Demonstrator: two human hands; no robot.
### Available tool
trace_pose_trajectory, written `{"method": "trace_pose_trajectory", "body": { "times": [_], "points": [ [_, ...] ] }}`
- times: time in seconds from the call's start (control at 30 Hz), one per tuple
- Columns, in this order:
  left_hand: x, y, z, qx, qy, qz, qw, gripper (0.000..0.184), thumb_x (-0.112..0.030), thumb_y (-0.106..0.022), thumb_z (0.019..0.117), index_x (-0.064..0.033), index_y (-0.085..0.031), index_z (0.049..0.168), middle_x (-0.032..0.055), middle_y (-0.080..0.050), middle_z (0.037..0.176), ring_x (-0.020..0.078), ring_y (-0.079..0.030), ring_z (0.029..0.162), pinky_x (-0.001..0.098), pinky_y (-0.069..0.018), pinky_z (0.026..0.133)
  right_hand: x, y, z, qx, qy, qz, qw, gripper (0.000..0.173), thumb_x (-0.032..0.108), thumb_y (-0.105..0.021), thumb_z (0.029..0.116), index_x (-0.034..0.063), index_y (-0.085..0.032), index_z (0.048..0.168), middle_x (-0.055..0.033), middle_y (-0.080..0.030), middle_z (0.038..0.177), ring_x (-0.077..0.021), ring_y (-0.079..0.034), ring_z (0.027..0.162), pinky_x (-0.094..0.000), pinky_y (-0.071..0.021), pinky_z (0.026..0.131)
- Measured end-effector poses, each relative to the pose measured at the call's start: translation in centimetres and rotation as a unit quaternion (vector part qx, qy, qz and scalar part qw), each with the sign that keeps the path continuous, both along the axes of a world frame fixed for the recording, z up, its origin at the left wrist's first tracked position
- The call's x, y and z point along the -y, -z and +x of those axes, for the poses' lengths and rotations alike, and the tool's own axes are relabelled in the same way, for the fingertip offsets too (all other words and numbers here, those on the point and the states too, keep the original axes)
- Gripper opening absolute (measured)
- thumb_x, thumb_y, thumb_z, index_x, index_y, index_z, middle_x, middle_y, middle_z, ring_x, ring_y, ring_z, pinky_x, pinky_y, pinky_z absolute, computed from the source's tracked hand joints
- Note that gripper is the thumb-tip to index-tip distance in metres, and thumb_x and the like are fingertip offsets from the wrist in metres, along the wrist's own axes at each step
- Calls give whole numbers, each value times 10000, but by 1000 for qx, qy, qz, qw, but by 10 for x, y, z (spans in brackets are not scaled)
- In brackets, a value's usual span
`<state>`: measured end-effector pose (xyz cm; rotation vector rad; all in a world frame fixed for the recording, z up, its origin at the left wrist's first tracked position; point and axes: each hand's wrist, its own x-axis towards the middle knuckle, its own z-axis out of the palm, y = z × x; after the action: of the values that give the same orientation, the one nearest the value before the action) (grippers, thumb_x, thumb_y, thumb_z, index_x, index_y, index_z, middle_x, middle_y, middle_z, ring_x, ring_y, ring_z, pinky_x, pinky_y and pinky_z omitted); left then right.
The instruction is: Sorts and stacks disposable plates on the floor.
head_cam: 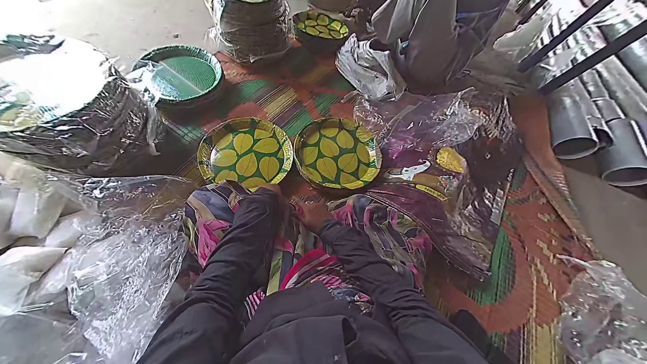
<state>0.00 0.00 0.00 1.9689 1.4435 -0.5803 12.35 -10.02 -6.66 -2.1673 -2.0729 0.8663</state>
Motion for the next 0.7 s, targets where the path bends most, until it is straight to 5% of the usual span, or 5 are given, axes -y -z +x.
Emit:
{"method": "trace_pose_trajectory", "body": {
  "times": [0.07, 0.17, 0.33, 0.47, 0.7],
  "points": [
    [-18, 24, -11, 124, -90, 136, 979, 474, -336, -485, 1090, 88, -674, 1187, 331, -662, 1244, 494, -620, 1234, 688, -471, 1019, -7, -4, 1, 3, 7, -37, 999, 654, 521, -420, 1082, 114, -364, 1591, -273, -663, 1279, -442, -621, 1240, -615, -443, 1070],
    [-30, 35, -15, 156, -121, 219, 955, 525, -414, -593, 1041, 30, -617, 1320, 320, -623, 1322, 494, -587, 1279, 679, -472, 1018, -6, 3, -2, 12, 7, -56, 998, 585, 488, -397, 1097, 71, -471, 1502, -264, -667, 1271, -434, -626, 1235, -614, -453, 1053],
    [-32, 60, 4, 44, -28, 197, 979, 297, -127, -647, 987, 61, -699, 1211, 304, -559, 1435, 499, -488, 1380, 702, -416, 1073, -1, 3, -2, 5, 28, -24, 999, 626, 529, -413, 1082, 91, -454, 1527, -255, -679, 1257, -425, -639, 1218, -610, -462, 1044],
    [-46, 47, -7, 70, -152, 227, 959, 330, -126, -596, 1015, 76, -653, 1268, 309, -571, 1419, 499, -512, 1360, 694, -412, 1084, 1, 4, -1, -9, 34, 2, 999, 672, 509, -448, 1079, 151, -299, 1627, -262, -689, 1227, -434, -656, 1179, -587, -476, 1039],
    [-71, 64, -10, 33, -131, 211, 968, 298, -73, -627, 977, 120, -659, 1202, 341, -589, 1363, 520, -574, 1278, 703, -484, 997, 4, 4, 2, -13, 10, 20, 1000, 643, 520, -391, 1090, 89, -422, 1567, -263, -650, 1325, -417, -612, 1269, -571, -438, 1095]
  ]
}}
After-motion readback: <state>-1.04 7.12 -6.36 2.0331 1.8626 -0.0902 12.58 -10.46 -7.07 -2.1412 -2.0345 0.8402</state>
